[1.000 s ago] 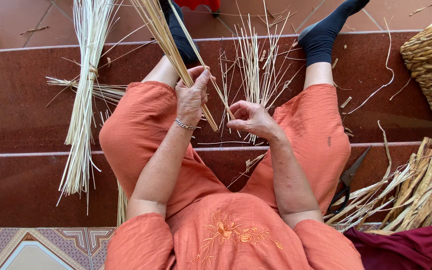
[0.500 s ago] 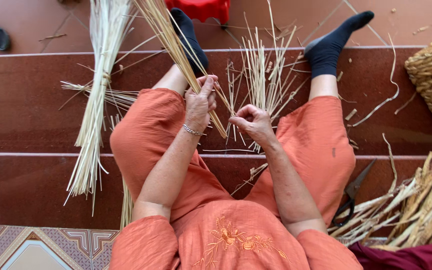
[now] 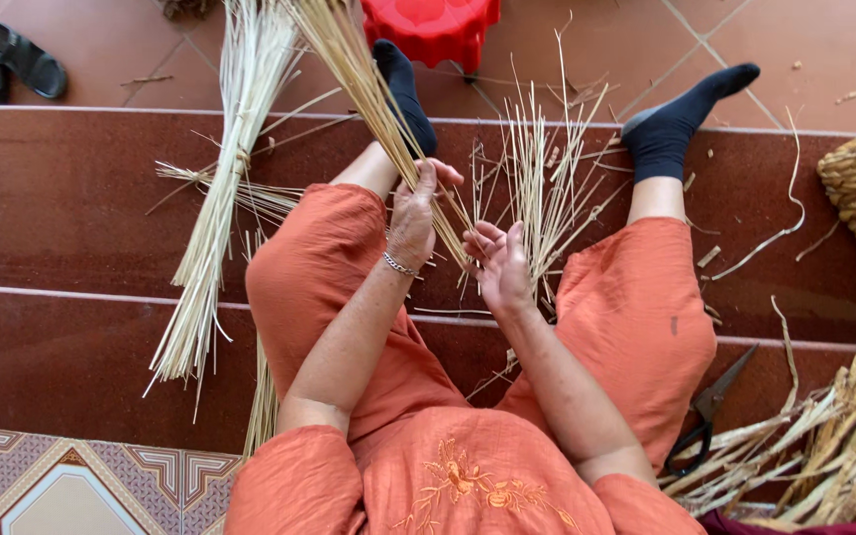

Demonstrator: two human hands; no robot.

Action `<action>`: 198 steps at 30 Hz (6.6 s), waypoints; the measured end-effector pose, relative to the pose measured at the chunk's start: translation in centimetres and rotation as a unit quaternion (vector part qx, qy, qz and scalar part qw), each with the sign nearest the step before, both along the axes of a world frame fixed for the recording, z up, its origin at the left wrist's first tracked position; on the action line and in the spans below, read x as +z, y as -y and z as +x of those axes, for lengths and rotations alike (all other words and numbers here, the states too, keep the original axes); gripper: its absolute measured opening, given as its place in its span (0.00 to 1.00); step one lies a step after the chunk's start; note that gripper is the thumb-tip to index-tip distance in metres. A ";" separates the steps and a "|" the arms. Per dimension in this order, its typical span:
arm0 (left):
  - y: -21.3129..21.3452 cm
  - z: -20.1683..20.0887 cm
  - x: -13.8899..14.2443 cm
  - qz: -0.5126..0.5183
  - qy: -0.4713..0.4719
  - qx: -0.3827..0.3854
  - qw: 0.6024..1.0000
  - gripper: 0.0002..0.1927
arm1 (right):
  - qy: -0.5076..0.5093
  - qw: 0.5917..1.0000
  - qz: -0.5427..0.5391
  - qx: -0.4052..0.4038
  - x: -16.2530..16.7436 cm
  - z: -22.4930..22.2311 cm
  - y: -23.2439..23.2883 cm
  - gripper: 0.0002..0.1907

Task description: The person sits on a tiled floor and repeatedly pulls thin strips from a bundle of dried plant material held in the left hand, discarding the separated pieces onto the floor. The person occasionally uses shears to trim the bundle ends.

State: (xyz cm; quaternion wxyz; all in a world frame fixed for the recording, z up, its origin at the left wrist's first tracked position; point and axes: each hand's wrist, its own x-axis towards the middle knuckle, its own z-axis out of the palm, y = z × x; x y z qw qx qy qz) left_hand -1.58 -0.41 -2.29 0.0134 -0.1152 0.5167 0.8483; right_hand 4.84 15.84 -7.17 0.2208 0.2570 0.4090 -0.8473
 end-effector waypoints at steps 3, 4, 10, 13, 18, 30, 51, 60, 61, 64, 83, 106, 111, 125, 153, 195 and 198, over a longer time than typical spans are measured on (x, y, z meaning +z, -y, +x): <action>-0.6 0.4 0.9 0.089 -0.012 -0.007 0.996 0.11 | 0.049 0.994 -0.093 -0.028 -0.2 0.2 -0.1 0.40; -0.8 0.7 1.2 0.084 -0.015 -0.012 0.996 0.11 | 0.065 0.991 -0.113 -0.038 -0.3 0.3 -0.1 0.40; -3.5 3.4 1.6 0.057 -0.013 -0.041 0.997 0.11 | 0.080 0.978 -0.182 -0.070 -0.3 0.2 0.3 0.41; -4.0 3.8 1.1 0.058 -0.017 -0.054 0.997 0.11 | 0.086 0.980 -0.167 -0.067 0.8 0.2 0.2 0.41; -3.2 3.5 0.5 0.054 -0.027 -0.052 0.997 0.12 | -0.007 0.990 -0.117 0.074 1.4 0.4 -0.1 0.43; 0.1 2.1 1.7 0.072 0.078 -0.028 0.994 0.10 | 0.051 0.759 0.600 0.246 -6.3 -3.4 -6.1 0.12; -1.0 2.3 1.4 0.038 0.094 -0.056 0.993 0.06 | -0.140 0.889 0.420 0.117 -4.5 -2.1 -7.2 0.02; -1.9 2.0 0.0 0.023 0.117 -0.074 0.990 0.07 | -0.164 0.963 0.189 0.100 -1.9 -1.1 -7.6 0.06; -1.9 1.9 -0.2 0.009 0.116 -0.074 0.990 0.07 | -0.165 0.964 0.184 0.102 -1.7 -0.9 -7.6 0.06; -1.9 1.8 -0.8 -0.019 0.112 -0.076 0.991 0.09 | -0.170 0.963 0.179 0.113 -1.1 -0.2 -7.9 0.06; -2.6 2.4 -1.9 -0.034 0.097 -0.170 0.980 0.09 | -0.135 0.960 0.170 0.177 2.0 -0.2 -7.2 0.21; -2.9 3.2 -1.4 -0.031 0.119 -0.192 0.974 0.11 | -0.193 0.957 0.161 0.147 3.1 0.5 -6.4 0.08; -2.6 2.8 -0.9 -0.057 0.099 -0.180 0.977 0.12 | -0.174 0.959 0.212 0.077 0.9 -0.3 -8.4 0.08; -1.4 2.0 -1.0 -0.025 0.078 -0.073 0.994 0.12 | -0.303 0.620 0.703 0.169 -4.5 -0.6 -8.8 0.16; 0.2 1.5 1.6 0.025 0.052 -0.064 0.996 0.12 | -0.072 0.814 0.506 0.276 -3.7 -1.2 -6.0 0.06; -2.4 2.1 4.3 -0.021 -0.019 -0.100 0.995 0.08 | -0.267 0.944 0.157 0.114 9.2 -0.9 -5.2 0.09; -2.5 1.8 4.6 0.005 -0.013 -0.087 0.996 0.08 | -0.228 0.954 0.153 0.117 8.6 -0.4 -4.7 0.10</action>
